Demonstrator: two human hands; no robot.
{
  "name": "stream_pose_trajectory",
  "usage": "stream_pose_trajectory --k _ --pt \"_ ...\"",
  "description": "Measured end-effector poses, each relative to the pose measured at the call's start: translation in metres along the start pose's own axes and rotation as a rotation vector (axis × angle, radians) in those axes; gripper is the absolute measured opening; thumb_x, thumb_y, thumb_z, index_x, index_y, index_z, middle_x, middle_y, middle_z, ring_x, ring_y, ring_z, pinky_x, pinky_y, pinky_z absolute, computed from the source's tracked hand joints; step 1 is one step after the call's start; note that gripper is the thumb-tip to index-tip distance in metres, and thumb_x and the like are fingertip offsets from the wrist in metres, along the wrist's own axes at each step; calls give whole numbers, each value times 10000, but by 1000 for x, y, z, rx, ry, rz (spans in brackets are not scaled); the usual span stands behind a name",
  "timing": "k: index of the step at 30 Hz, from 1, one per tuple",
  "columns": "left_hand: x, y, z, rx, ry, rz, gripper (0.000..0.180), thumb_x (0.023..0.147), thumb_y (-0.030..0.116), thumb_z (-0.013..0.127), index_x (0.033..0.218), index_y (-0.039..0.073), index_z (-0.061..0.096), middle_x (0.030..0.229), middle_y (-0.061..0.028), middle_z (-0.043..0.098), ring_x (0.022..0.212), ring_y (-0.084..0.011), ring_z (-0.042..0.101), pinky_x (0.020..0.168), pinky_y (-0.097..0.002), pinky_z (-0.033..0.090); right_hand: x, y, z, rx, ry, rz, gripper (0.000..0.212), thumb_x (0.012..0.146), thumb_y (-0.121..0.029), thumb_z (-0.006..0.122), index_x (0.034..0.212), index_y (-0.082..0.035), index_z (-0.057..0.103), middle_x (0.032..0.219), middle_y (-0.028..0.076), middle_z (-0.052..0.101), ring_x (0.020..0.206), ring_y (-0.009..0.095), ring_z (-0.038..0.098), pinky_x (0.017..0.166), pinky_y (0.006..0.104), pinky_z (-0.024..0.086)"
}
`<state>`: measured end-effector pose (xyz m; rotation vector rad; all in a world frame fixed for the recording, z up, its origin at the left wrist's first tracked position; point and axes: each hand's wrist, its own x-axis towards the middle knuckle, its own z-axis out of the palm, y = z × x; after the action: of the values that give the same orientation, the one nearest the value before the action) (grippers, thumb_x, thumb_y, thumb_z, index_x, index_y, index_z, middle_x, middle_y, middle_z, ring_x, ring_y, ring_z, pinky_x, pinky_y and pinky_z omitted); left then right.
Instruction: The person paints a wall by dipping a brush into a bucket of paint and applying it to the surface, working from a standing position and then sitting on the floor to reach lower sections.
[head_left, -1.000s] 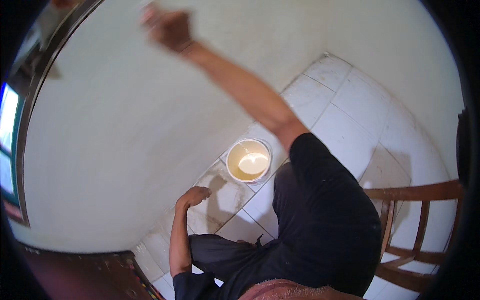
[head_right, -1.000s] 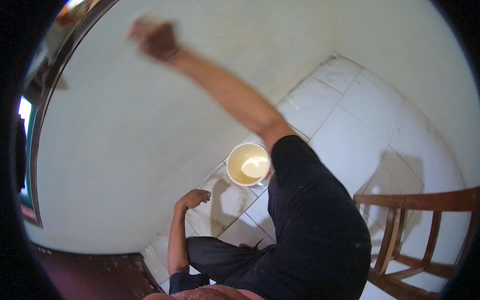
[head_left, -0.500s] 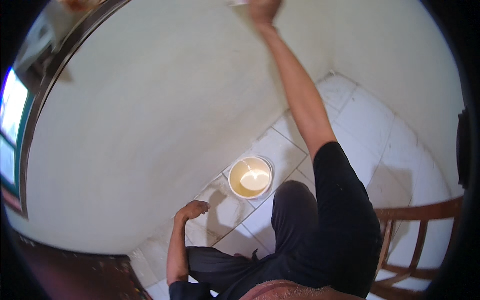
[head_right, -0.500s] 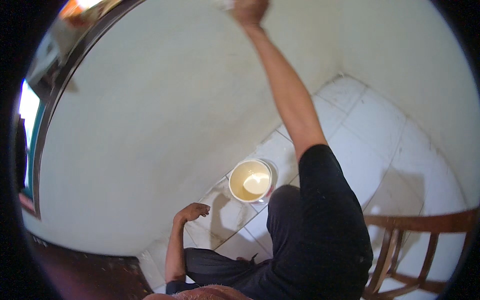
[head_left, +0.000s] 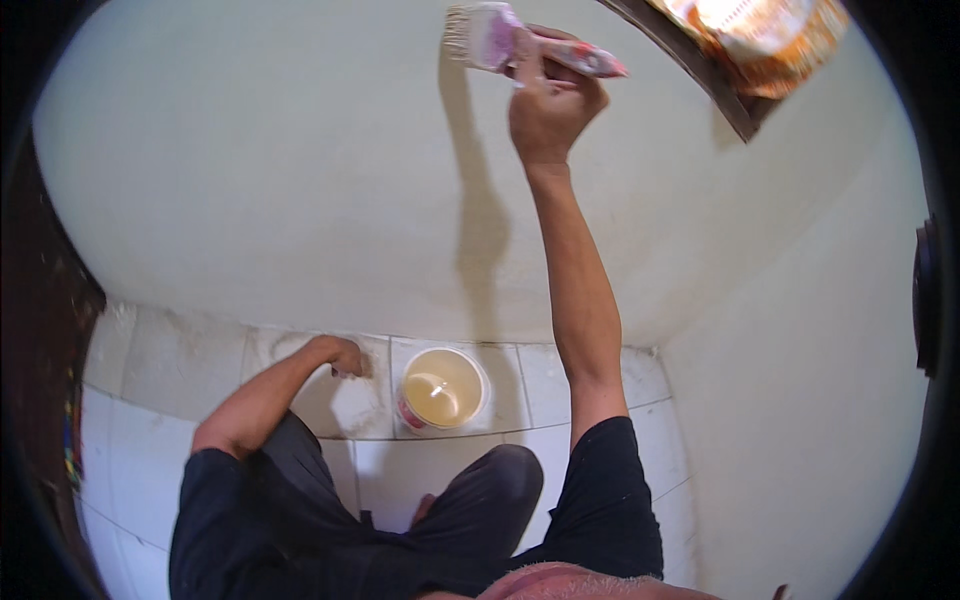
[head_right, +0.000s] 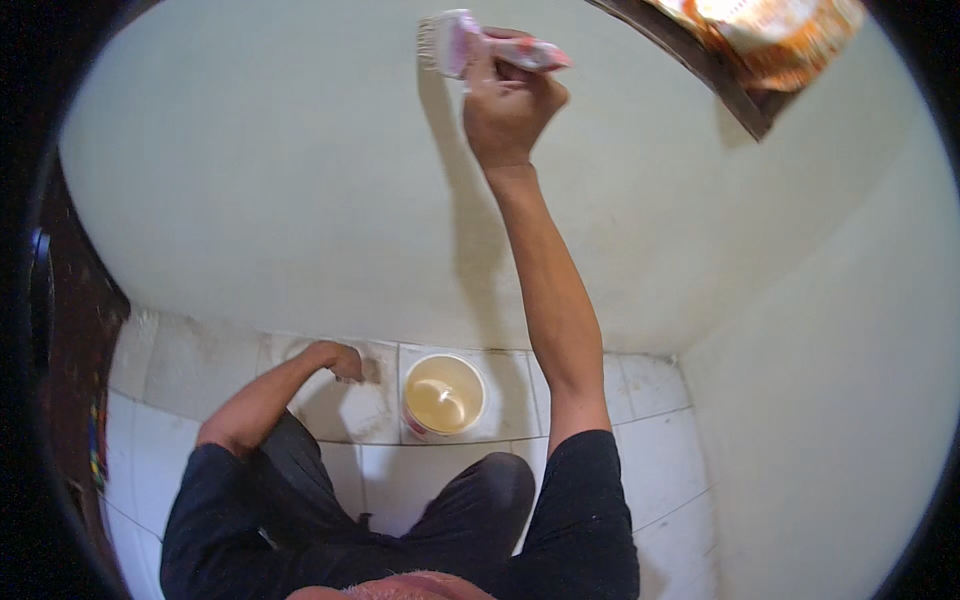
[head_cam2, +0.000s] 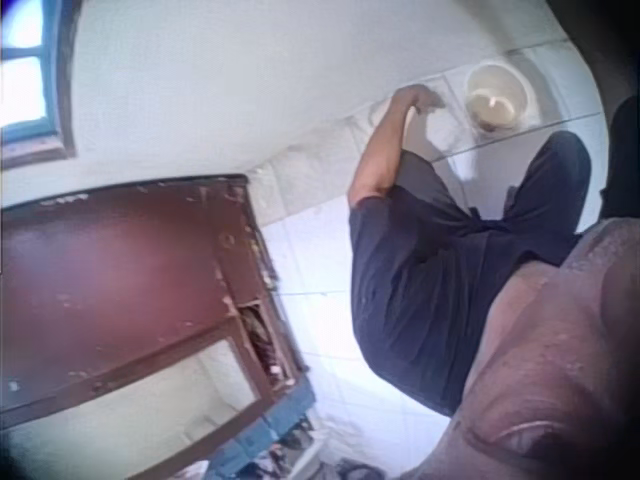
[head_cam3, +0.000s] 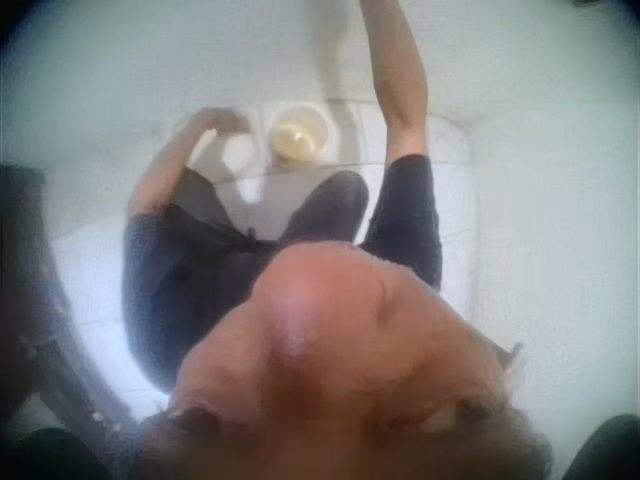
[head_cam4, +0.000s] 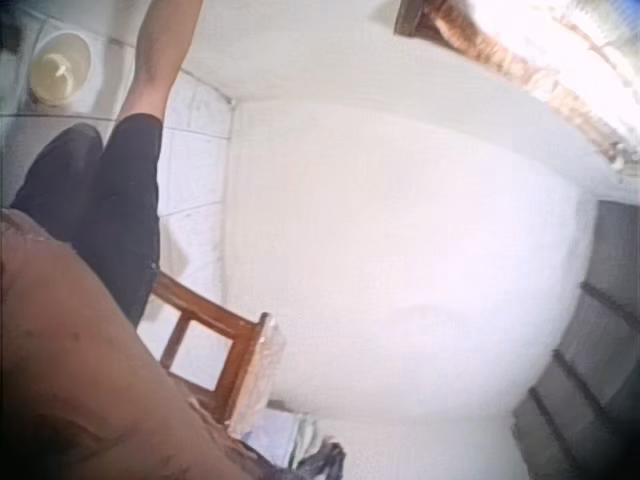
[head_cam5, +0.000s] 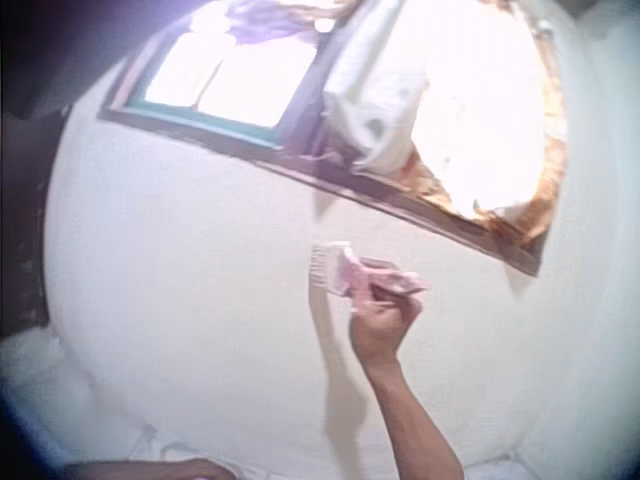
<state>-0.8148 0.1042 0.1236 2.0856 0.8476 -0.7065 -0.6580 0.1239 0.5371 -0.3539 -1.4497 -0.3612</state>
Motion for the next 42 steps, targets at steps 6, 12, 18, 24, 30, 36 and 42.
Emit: stream_pose_trajectory --k 6,12,18,24,30,36,42 --pt "-11 -4 -2 27 54 16 427 826 394 520 962 18 670 871 -119 661 758 -218 616 672 -376 490 29 43 -114 -44 137 167 118 841 -41 630 914 51 619 858 107 648 729 160 643 597 314 591" --pt "5 -30 4 233 111 232 372 809 320 518 972 22 669 944 -168 659 852 -274 609 766 -400 458 50 76 -244 -689 454 14 116 806 -50 657 734 39 636 718 93 653 611 154 623 519 285 525" --pt "-34 31 -21 200 126 140 301 837 249 477 901 13 652 920 -166 657 868 -272 622 777 -389 465 16 128 -190 -958 79 -396 136 837 -140 612 728 -86 552 503 98 476 408 209 467 411 383 368" --pt "-6 -21 -12 419 0 116 314 843 251 443 906 30 657 950 -169 649 849 -289 612 762 -393 472 -37 -4 -29 -386 48 -248 145 677 -51 634 779 -116 554 612 27 594 502 207 589 425 291 443" --pt "3 -1 -19 82 39 148 412 798 174 465 1101 -83 572 916 -185 664 794 -238 632 750 -354 491 -89 -29 -82 -362 32 41 144 758 -181 684 784 -73 592 542 45 579 457 196 569 434 283 449" --pt "3 -55 25 -413 328 211 429 875 191 476 1232 -46 501 982 -136 658 846 -191 629 775 -324 473 -190 -46 -188 -705 -552 637 366 729 -307 651 562 5 558 466 112 495 419 182 523 442 321 414" --pt "-2 -57 43 -787 352 109 368 907 201 478 1199 -11 549 927 -83 657 806 -151 612 718 -271 456 -316 -61 -193 -690 -1152 903 236 708 -240 616 686 -6 621 611 219 573 606 430 568 622 483 470"
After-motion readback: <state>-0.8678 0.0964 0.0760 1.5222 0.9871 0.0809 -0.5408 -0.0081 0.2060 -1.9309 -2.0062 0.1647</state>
